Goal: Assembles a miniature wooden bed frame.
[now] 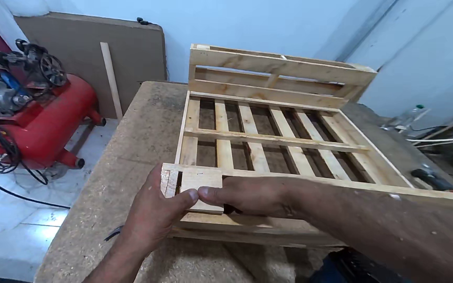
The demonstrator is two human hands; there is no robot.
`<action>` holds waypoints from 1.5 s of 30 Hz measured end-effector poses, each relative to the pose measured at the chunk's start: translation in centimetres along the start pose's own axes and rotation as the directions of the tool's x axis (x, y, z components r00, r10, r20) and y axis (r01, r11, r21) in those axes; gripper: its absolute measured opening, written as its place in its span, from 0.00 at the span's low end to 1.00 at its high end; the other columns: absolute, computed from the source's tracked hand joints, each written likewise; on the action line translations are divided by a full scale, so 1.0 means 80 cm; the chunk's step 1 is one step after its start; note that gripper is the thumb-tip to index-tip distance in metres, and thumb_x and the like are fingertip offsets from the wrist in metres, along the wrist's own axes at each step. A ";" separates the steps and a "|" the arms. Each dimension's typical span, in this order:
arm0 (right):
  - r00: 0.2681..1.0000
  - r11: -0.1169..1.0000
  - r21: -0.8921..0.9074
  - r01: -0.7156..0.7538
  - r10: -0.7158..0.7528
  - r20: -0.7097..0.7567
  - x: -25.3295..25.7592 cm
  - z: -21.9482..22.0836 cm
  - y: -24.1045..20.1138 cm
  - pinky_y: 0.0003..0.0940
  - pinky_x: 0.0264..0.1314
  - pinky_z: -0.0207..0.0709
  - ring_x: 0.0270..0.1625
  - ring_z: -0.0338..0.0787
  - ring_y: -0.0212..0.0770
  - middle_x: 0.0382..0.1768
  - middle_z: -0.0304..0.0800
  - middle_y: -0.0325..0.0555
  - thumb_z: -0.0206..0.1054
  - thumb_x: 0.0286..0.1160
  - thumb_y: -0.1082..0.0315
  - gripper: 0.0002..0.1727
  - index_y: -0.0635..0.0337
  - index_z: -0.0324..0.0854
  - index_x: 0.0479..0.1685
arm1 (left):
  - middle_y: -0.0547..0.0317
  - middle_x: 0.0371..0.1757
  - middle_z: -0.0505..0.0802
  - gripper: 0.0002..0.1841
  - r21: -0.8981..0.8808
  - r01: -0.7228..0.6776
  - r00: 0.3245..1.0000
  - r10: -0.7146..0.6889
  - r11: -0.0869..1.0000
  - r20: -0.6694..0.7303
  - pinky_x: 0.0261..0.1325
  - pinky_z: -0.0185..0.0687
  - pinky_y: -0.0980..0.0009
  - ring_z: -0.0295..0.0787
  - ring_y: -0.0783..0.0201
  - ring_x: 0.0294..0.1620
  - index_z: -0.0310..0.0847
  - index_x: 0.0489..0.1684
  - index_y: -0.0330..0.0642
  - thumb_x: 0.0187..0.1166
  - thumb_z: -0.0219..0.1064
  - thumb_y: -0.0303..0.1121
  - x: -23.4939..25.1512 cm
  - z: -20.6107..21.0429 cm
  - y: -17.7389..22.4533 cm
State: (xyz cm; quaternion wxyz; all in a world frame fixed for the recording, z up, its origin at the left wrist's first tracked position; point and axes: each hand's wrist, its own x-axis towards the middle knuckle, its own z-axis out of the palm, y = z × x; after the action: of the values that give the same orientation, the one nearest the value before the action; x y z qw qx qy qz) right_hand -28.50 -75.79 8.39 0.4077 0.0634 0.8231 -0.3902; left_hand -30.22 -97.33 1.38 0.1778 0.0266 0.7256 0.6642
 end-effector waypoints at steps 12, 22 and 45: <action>0.976 0.935 0.297 0.195 -0.214 0.034 0.049 0.007 0.022 0.30 0.67 0.84 0.58 0.90 0.26 0.52 0.93 0.36 0.54 0.89 0.40 0.28 0.57 0.83 0.59 | 0.59 0.59 0.94 0.30 0.082 -0.050 0.995 0.057 0.995 -0.085 0.57 0.95 0.59 0.96 0.62 0.55 0.67 0.87 0.58 0.82 0.66 0.41 0.008 -0.004 -0.013; 0.978 0.960 0.188 0.206 -0.199 -0.060 0.056 0.002 0.016 0.33 0.54 0.86 0.48 0.92 0.25 0.42 0.94 0.32 0.56 0.85 0.36 0.28 0.52 0.88 0.47 | 0.67 0.47 0.96 0.26 0.269 0.001 0.974 0.060 0.963 -0.219 0.46 0.96 0.64 0.96 0.70 0.44 0.76 0.79 0.58 0.79 0.64 0.45 0.013 0.007 -0.003; 0.925 0.923 0.197 0.331 -0.358 0.125 0.055 -0.008 0.032 0.33 0.66 0.84 0.59 0.89 0.26 0.53 0.91 0.36 0.75 0.72 0.45 0.29 0.57 0.82 0.62 | 0.45 0.38 0.94 0.11 0.009 0.197 0.979 -0.197 0.980 0.053 0.38 0.93 0.61 0.95 0.54 0.34 0.78 0.59 0.45 0.86 0.66 0.36 0.052 -0.003 0.029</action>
State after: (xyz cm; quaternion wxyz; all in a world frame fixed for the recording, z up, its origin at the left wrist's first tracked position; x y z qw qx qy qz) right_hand -30.71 -74.52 3.97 0.3899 -0.0788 0.7493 -0.5294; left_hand -34.65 -96.17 2.75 0.2619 -0.0273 0.7208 0.6412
